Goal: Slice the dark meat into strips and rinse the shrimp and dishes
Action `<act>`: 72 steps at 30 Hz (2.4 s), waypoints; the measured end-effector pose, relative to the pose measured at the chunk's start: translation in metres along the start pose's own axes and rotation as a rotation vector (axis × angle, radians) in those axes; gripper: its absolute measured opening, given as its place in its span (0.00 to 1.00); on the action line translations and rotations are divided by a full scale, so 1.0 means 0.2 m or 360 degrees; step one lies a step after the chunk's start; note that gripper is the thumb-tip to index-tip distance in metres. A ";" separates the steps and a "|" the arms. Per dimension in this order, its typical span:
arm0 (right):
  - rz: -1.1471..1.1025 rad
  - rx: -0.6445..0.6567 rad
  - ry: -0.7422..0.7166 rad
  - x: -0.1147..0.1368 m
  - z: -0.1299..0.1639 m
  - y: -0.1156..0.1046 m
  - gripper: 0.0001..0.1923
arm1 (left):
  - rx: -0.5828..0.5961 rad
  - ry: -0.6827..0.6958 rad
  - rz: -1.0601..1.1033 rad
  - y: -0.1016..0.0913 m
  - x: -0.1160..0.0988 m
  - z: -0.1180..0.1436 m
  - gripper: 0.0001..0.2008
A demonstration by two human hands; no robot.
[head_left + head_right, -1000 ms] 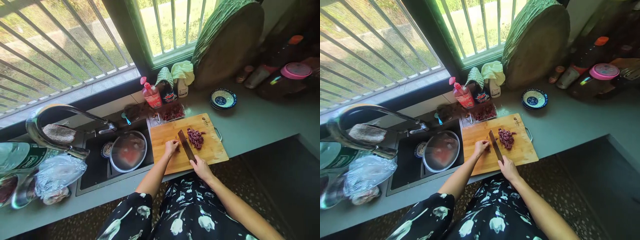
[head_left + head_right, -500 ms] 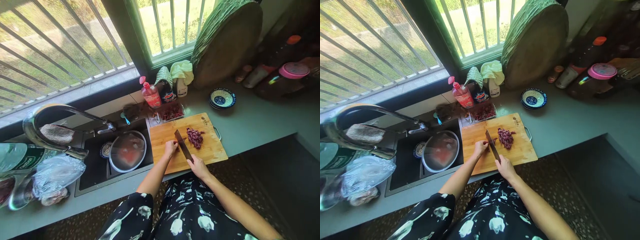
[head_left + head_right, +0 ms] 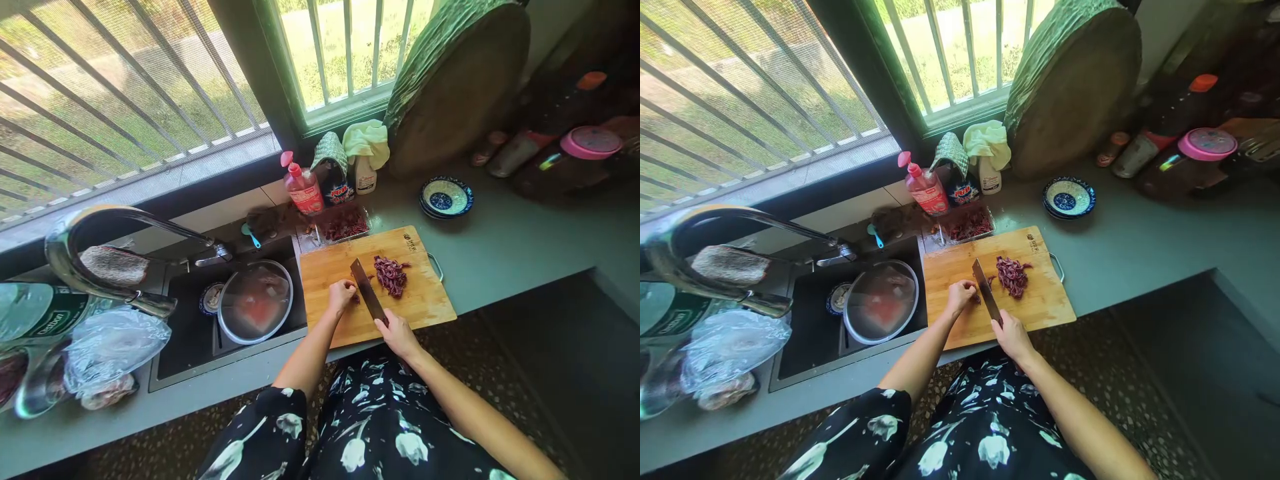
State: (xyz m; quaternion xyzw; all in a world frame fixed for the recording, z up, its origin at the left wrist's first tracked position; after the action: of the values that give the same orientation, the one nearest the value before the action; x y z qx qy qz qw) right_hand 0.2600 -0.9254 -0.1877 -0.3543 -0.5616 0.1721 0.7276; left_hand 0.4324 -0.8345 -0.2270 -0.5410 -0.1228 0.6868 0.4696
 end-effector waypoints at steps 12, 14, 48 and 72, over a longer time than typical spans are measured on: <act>0.0017 -0.0023 0.0022 -0.03 0.00 -0.01 0.12 | 0.0256 -0.0127 0.1023 0.00 0.03 0.00 0.10; 0.0024 -0.0024 0.0027 -0.04 0.00 -0.02 0.12 | 0.0258 -0.0123 0.1186 0.00 0.04 0.00 0.11; 0.0040 -0.0013 -0.0032 0.01 -0.04 -0.03 0.12 | 0.0500 -0.0311 0.1754 -0.02 0.04 -0.06 0.10; 0.0576 -0.0205 -0.0237 0.12 -0.13 -0.02 0.13 | 0.0756 -0.0239 0.2457 -0.19 -0.01 0.20 0.09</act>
State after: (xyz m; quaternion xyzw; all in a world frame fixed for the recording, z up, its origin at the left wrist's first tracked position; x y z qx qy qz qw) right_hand 0.2913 -0.9208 -0.1705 -0.4815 -0.5510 0.2896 0.6171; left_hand 0.4175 -0.8014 -0.1845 -0.3115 0.4030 0.8594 -0.0438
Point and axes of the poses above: each hand's wrist, its own z-axis away from the middle knuckle, its own y-axis out of the palm, x = y × z, the point moved 2 cm from there along -z, towards the middle knuckle, and after that the axes turned 4 degrees about -y, right-handed, at the moved point
